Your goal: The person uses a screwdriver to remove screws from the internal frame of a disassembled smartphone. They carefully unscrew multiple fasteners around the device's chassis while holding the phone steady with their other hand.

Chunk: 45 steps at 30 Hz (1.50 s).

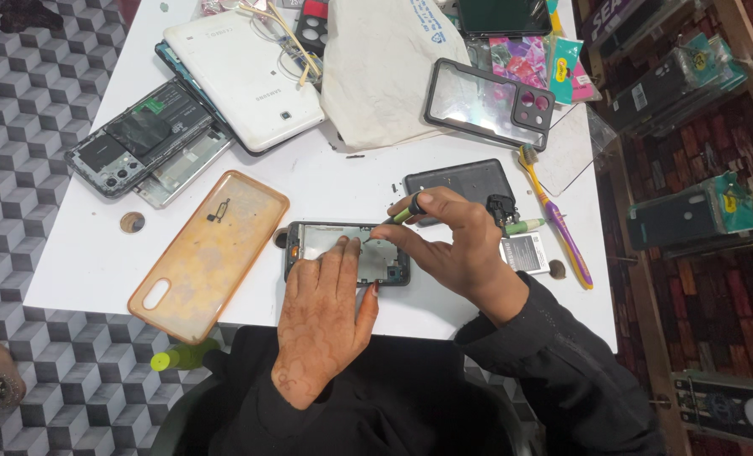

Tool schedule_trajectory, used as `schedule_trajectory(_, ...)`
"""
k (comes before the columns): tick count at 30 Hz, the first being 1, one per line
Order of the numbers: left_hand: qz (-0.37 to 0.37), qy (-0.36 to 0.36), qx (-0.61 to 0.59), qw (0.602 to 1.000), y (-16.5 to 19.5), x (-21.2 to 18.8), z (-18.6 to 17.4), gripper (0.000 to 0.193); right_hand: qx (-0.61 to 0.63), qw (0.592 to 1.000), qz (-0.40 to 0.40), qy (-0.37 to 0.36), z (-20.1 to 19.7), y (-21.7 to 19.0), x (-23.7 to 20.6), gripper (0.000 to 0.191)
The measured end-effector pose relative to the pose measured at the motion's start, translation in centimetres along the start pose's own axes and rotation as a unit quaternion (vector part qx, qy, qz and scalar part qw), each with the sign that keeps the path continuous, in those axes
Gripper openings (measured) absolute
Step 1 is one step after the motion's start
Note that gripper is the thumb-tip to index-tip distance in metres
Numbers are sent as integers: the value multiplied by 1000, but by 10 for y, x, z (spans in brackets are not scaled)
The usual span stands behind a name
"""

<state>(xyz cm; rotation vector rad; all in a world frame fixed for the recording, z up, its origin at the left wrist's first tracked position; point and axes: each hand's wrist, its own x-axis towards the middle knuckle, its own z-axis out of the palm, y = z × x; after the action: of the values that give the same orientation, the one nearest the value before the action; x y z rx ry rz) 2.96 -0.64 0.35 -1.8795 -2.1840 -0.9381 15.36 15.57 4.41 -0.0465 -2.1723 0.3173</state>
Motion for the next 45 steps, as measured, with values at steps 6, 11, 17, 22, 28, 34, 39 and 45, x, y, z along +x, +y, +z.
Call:
schedule_trajectory(6, 2, -3, -5, 1000, 0, 0, 0, 57, 0, 1000, -1, 1, 0, -1, 1, 65)
schedule_trajectory(11, 5, 7, 1, 1000, 0, 0, 1, 51, 3, 1000, -1, 1, 0, -1, 0, 65)
schedule_trajectory(17, 5, -1, 2, 1000, 0, -1, 1, 51, 9, 1000, -5, -4, 0, 0, 0, 65)
schedule_trajectory(22, 2, -2, 3, 1000, 0, -1, 2, 51, 4, 1000, -9, -2, -1, 0, 1, 66)
schedule_trajectory(28, 4, -1, 3, 1000, 0, -1, 1, 50, 7, 1000, -11, -5, -1, 0, 3, 65)
schedule_trajectory(34, 7, -2, 5, 1000, 0, 0, 1, 51, 11, 1000, -6, -8, -2, -1, 2, 65)
schedule_trajectory(39, 7, 1, 3, 1000, 0, 0, 1, 50, 12, 1000, -3, -7, -1, -1, 2, 65)
schedule_trajectory(45, 9, 0, 1, 1000, 0, -1, 0, 50, 9, 1000, -2, -6, -1, -2, 2, 65)
